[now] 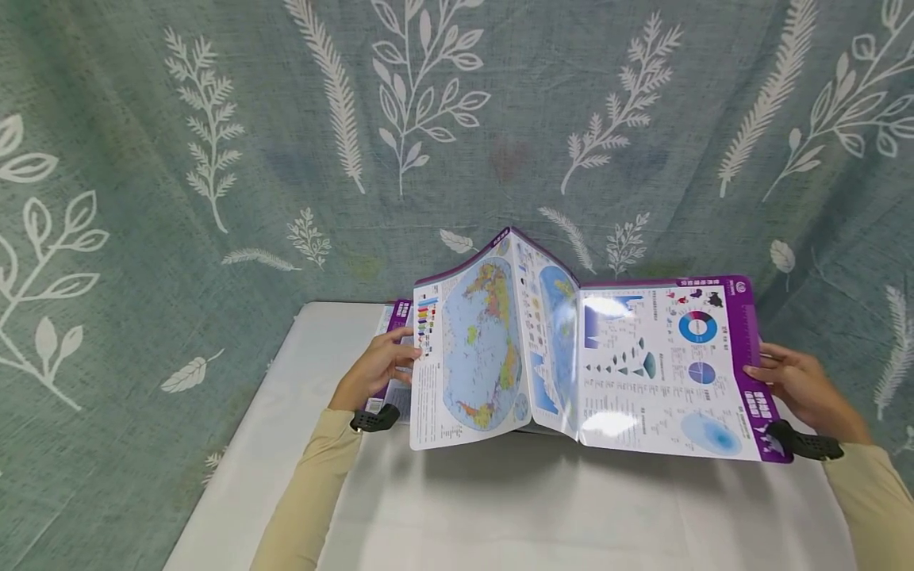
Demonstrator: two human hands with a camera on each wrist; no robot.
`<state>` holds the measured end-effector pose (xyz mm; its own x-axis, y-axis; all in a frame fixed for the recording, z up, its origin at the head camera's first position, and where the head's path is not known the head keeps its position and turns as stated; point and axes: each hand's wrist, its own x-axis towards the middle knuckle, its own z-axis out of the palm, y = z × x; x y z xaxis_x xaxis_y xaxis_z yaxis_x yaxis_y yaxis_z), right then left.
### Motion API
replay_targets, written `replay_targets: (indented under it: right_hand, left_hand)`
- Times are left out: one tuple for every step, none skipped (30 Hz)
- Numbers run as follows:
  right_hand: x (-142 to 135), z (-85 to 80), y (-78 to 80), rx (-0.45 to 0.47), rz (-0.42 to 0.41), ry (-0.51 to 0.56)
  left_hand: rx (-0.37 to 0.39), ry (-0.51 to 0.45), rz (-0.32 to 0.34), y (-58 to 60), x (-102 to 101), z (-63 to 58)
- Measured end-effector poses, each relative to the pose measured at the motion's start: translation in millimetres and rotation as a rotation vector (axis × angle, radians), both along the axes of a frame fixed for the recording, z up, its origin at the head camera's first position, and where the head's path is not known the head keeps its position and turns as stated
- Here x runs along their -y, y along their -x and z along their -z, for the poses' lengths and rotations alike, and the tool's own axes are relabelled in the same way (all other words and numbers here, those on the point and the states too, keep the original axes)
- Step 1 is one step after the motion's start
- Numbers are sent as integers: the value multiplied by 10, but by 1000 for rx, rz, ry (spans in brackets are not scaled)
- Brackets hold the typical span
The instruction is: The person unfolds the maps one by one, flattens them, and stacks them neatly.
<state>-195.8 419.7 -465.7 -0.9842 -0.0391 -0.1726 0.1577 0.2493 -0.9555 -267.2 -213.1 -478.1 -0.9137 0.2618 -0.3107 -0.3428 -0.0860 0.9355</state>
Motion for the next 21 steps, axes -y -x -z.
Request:
replay_targets:
  right_hand:
    - [8,-4,6,3,-4,-19]
    - [14,-6,12,6,-7,-32]
    - [23,-10,16,10,-9,-42]
    - [30,-15,21,15,-10,-44]
    - [37,-18,26,18,-11,-47]
    - [44,-21,30,20,-12,-47]
    - [47,-24,34,19,-12,-48]
    - [51,-24,38,16,-10,-52]
    - [56,-25,42,12,-7,-51]
    - [59,-24,46,6,-4,-51]
    - [62,-22,51,-5,-5,-53]
    - [64,-21,54,-14,-5,-49]
    - [65,-19,58,-20,-3,-43]
    - [66,-16,64,-23,0,-38]
    - [66,-15,68,-26,3,-30]
    - [66,-15,71,-26,6,-26]
    - [64,-12,77,-26,7,-28]
    - [63,-11,81,-21,13,-26]
    - [63,-9,86,-18,17,-27]
    - [63,-8,92,-15,21,-30]
    - [61,-7,96,-17,22,-37]
  left_hand:
    - [1,0,0,3,3,-7]
    - [5,0,-4,5,6,-14]
    - [10,3,-5,8,9,-20]
    - [11,9,-1,10,13,-26]
    - [13,14,2,11,16,-30]
    - [16,18,2,14,21,-34]
    - [21,19,2,20,23,-34]
    - [24,19,3,28,27,-34]
    - [27,20,2,35,33,-32]
    - [27,20,2,44,42,-28]
    - [28,17,2,54,52,-24]
    - [25,17,7,64,64,-17]
    - [26,16,5,73,77,-10]
    - [27,14,4,81,90,-3]
    - [27,17,5,89,103,2]
    - [28,18,9,95,117,8]
    - [28,21,12,100,133,15]
    - [32,24,11,102,145,21]
    - [37,24,6,103,158,24]
    - [36,28,12,104,170,29]
    - [38,30,11,103,182,32]
